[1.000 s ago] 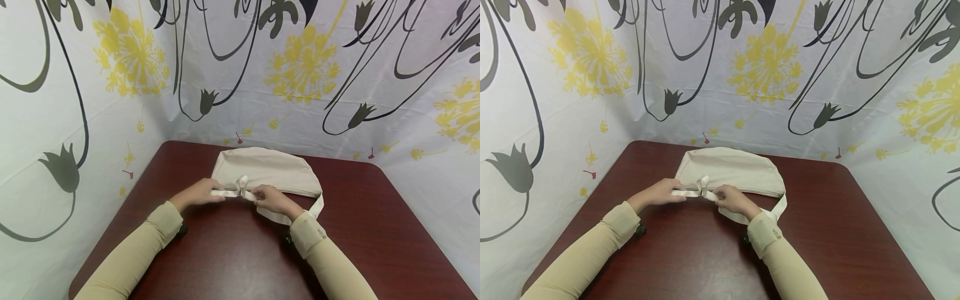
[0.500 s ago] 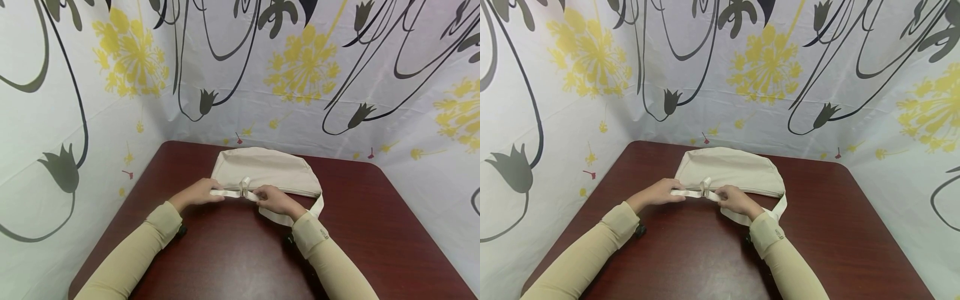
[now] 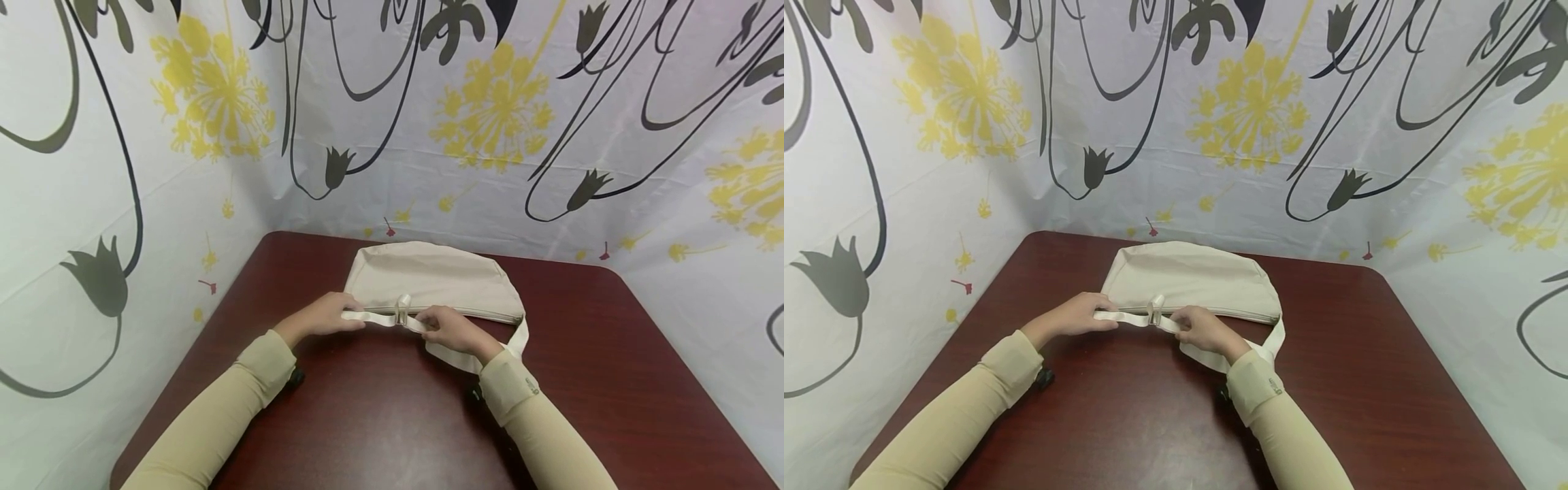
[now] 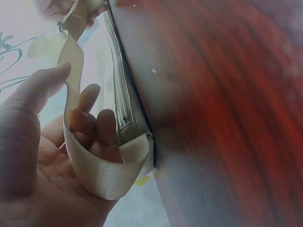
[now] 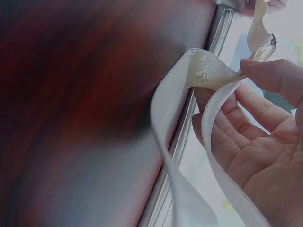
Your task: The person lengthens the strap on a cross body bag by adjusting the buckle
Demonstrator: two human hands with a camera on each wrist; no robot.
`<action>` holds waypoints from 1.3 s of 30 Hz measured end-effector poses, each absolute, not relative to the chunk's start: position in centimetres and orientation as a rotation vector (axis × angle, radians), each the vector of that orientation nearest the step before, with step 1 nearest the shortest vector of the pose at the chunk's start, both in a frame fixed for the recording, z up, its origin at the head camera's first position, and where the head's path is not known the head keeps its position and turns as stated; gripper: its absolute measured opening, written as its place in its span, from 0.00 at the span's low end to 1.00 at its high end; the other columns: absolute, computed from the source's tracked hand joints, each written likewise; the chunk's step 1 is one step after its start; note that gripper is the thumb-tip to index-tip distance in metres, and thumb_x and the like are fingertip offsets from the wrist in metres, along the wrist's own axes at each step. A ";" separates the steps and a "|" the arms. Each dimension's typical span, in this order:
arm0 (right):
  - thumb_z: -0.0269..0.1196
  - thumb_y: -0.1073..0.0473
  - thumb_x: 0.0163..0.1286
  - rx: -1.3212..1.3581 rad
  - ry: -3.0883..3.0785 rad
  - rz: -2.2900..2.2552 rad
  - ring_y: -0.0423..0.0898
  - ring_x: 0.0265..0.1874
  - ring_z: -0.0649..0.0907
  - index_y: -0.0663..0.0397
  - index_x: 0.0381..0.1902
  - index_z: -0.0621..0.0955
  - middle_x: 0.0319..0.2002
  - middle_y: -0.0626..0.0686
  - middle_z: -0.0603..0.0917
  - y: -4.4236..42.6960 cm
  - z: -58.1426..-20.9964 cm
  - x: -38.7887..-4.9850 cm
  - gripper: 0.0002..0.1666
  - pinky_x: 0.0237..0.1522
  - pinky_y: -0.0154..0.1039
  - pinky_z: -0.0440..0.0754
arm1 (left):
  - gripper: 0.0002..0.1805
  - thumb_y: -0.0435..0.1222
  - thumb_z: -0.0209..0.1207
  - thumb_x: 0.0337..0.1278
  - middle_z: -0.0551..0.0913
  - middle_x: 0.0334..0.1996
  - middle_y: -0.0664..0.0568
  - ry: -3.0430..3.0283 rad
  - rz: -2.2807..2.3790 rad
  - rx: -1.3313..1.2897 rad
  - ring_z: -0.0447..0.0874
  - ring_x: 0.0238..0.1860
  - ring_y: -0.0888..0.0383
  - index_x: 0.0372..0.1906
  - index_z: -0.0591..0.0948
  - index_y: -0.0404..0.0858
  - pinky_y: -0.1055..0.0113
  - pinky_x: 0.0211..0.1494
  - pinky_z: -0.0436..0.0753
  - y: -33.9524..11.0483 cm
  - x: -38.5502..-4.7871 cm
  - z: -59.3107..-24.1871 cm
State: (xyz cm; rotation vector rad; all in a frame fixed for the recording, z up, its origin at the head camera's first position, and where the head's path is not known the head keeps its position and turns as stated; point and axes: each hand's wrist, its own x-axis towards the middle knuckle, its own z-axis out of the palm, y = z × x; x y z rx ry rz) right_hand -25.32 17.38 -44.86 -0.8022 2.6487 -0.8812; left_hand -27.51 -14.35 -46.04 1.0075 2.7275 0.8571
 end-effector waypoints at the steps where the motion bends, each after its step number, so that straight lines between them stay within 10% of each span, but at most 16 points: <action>1: 0.67 0.66 0.66 -0.796 2.646 -0.883 0.46 0.45 0.82 0.60 0.53 0.84 0.48 0.53 0.85 17.4 -44.9 -25.3 0.17 0.49 0.46 0.79 | 0.14 0.46 0.67 0.62 0.84 0.40 0.56 2.729 0.856 1.004 0.77 0.37 0.61 0.46 0.89 0.42 0.64 0.45 0.76 -14.4 -27.5 -46.1; 39: 0.63 0.71 0.67 -0.672 2.558 -1.032 0.45 0.40 0.80 0.58 0.47 0.84 0.43 0.53 0.84 19.8 -44.9 -24.5 0.13 0.44 0.44 0.77 | 0.14 0.46 0.67 0.62 0.85 0.41 0.56 2.751 0.838 1.075 0.79 0.39 0.61 0.46 0.89 0.41 0.63 0.47 0.77 -14.6 -27.5 -46.4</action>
